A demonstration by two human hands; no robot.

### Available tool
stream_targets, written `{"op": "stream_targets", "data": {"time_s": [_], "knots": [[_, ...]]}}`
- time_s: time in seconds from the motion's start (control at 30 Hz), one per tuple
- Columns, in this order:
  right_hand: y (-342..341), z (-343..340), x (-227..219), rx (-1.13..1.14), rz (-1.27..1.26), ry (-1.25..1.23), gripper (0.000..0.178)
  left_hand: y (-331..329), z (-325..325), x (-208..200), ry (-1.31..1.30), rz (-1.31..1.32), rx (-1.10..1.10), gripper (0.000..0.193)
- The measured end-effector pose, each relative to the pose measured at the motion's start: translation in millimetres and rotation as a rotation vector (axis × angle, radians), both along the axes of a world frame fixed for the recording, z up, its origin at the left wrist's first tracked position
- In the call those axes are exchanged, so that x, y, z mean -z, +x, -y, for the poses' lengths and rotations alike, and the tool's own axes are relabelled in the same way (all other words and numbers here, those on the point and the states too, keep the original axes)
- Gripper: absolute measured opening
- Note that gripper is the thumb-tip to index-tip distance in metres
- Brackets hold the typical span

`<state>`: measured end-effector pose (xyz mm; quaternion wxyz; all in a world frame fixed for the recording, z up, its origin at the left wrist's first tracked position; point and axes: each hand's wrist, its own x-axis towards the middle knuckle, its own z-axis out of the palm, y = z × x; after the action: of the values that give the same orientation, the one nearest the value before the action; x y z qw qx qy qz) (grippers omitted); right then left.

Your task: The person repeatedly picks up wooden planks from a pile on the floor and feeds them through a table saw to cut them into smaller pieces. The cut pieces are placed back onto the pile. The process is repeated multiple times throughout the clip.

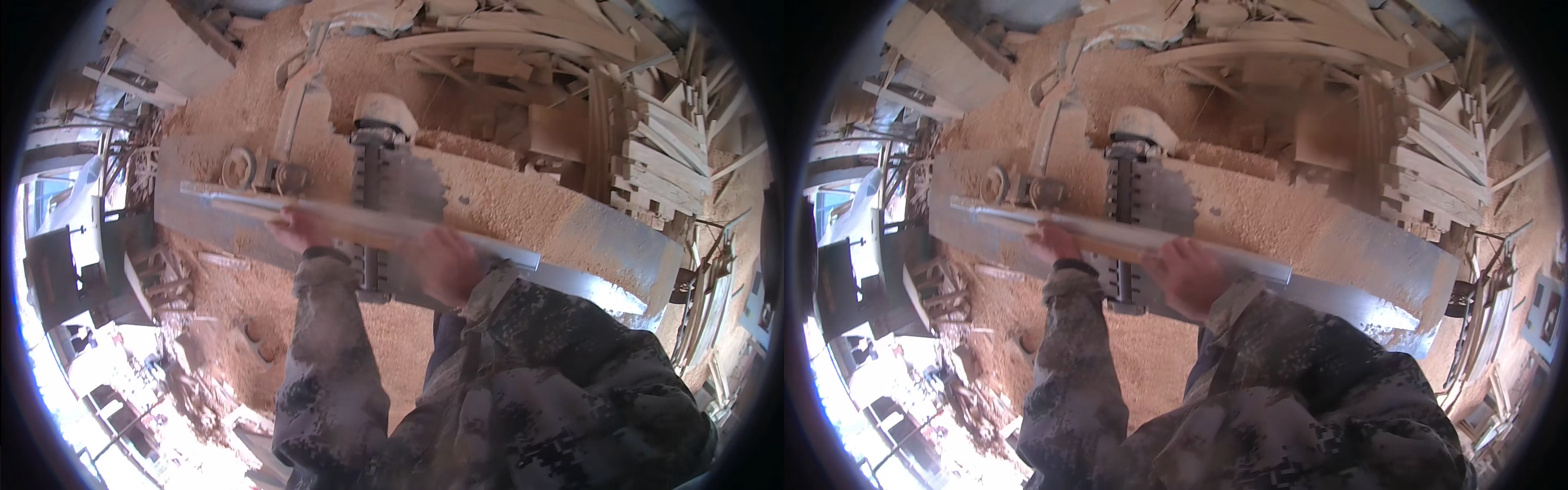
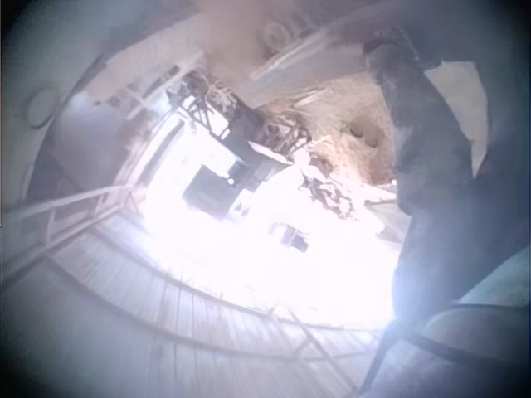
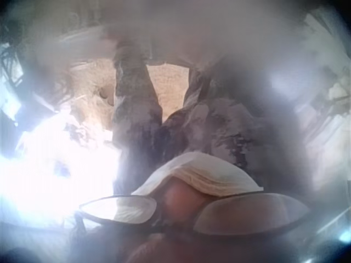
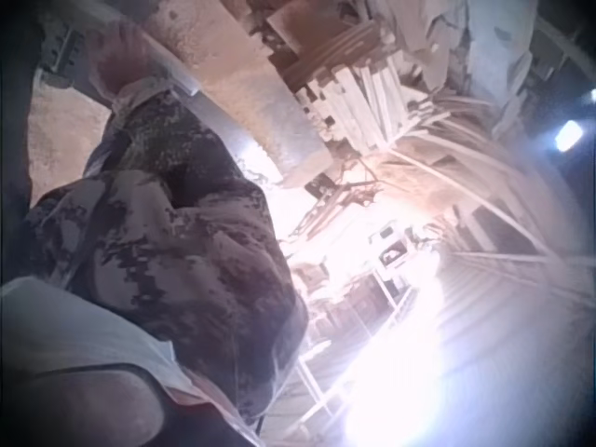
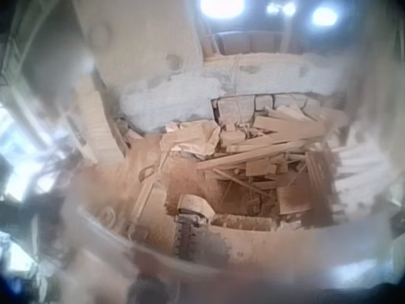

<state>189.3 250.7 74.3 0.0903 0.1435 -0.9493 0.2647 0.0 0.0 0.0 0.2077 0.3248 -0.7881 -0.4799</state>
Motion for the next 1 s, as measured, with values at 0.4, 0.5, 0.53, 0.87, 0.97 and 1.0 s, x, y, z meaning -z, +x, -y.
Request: {"op": "stream_targets", "data": {"time_s": [0.4,0.5,0.53,0.87,0.97,1.0], "knots": [[-58.0,57.8,-10.7,0.062,-0.137,-0.033,0.026,-48.9,53.5,-11.6,0.015,0.016,0.024,0.057],[-67.5,71.4,-8.3,0.074,-0.149,-0.034,0.026,-61.6,62.0,-10.0,-0.020,-0.004,-0.001,0.054],[-70.3,75.9,-7.3,0.078,-0.152,-0.035,0.027,-65.4,69.4,-12.5,-0.054,0.010,0.025,0.053],[-99.2,114.6,4.7,0.085,-0.207,-0.056,0.027,-95.5,100.8,-11.4,0.213,-0.044,0.060,0.030],[-110.4,126.7,5.3,0.087,-0.231,-0.072,0.028,-109.2,114.9,-6.9,0.266,-0.135,0.100,0.023],[-113.2,130.7,6.5,0.082,-0.236,-0.077,0.028,-112.5,120.1,-2.0,0.271,-0.156,0.101,0.022]]}}
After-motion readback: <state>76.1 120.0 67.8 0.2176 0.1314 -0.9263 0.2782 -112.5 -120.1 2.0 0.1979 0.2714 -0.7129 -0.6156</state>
